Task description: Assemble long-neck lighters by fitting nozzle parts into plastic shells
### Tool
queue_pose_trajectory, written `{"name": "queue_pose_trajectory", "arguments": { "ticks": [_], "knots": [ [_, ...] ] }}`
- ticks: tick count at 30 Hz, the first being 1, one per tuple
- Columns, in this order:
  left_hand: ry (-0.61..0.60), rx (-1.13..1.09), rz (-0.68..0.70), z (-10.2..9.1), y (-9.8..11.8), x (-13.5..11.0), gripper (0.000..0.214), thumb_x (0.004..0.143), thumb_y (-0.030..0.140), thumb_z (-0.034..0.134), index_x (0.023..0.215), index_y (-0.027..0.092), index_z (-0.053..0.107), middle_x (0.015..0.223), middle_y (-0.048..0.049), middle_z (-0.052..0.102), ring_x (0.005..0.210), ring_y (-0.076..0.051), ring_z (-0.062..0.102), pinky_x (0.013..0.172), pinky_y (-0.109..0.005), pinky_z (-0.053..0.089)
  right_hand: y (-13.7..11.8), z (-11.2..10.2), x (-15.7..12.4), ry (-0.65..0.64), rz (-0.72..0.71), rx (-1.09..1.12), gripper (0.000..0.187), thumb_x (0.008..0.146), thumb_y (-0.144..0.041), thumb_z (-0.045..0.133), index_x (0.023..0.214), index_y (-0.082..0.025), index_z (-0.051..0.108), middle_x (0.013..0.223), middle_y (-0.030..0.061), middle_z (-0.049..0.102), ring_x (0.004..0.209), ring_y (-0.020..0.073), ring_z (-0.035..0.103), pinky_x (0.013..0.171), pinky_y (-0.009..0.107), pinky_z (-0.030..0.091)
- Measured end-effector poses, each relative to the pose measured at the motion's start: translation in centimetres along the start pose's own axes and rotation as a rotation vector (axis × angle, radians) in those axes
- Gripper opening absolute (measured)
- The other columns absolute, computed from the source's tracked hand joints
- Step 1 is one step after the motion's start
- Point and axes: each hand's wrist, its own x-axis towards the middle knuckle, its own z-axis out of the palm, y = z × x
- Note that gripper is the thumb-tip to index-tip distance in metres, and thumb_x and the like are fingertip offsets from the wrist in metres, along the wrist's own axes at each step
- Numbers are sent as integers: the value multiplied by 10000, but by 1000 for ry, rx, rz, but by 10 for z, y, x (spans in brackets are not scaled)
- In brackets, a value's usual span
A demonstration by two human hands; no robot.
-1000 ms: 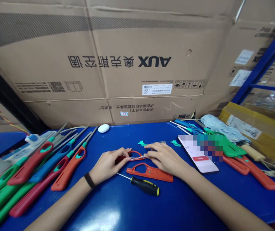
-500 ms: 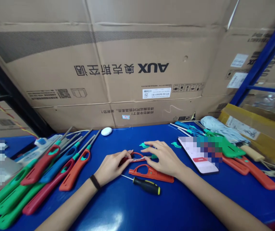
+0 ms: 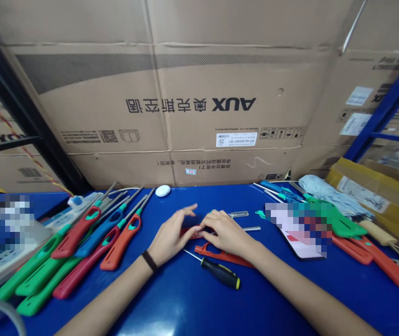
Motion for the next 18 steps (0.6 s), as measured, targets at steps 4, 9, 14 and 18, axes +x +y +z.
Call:
{"name": "queue_pose_trajectory", "arguments": {
  "ticks": [4, 9, 14, 18],
  "knots": [
    [288, 147, 39, -18, -4, 6, 195, 902, 263, 491, 1088, 209, 467, 1158, -96, 564, 1135, -226, 501, 988, -406, 374, 7, 3, -2, 55, 24, 58, 115, 885, -253, 554, 912, -208, 656, 923, 19, 672, 917, 168, 559, 835, 317, 371],
    [529, 188, -151, -53, -34, 17, 154, 859, 312, 522, 967, 203, 527, 971, -71, 611, 956, -237, 566, 897, -410, 426, 11, 7, -1, 64, -6, 111, 148, 888, -235, 549, 959, -233, 679, 917, 11, 689, 904, 161, 569, 845, 314, 374],
    [901, -36, -462, -83, -71, 16, 172, 820, 314, 519, 948, 207, 477, 887, -63, 600, 889, -223, 608, 834, -392, 472, 11, 11, -2, 69, -52, 92, 179, 887, -211, 548, 1012, -232, 674, 896, 7, 694, 873, 141, 573, 853, 300, 365],
    [844, -34, -456, -80, -74, 13, 145, 810, 314, 507, 909, 209, 490, 874, -67, 596, 849, -226, 602, 798, -397, 478, 8, 12, -4, 94, -80, 1, 176, 897, -193, 523, 963, -224, 684, 897, 12, 696, 865, 149, 570, 836, 308, 354]
  ]
}}
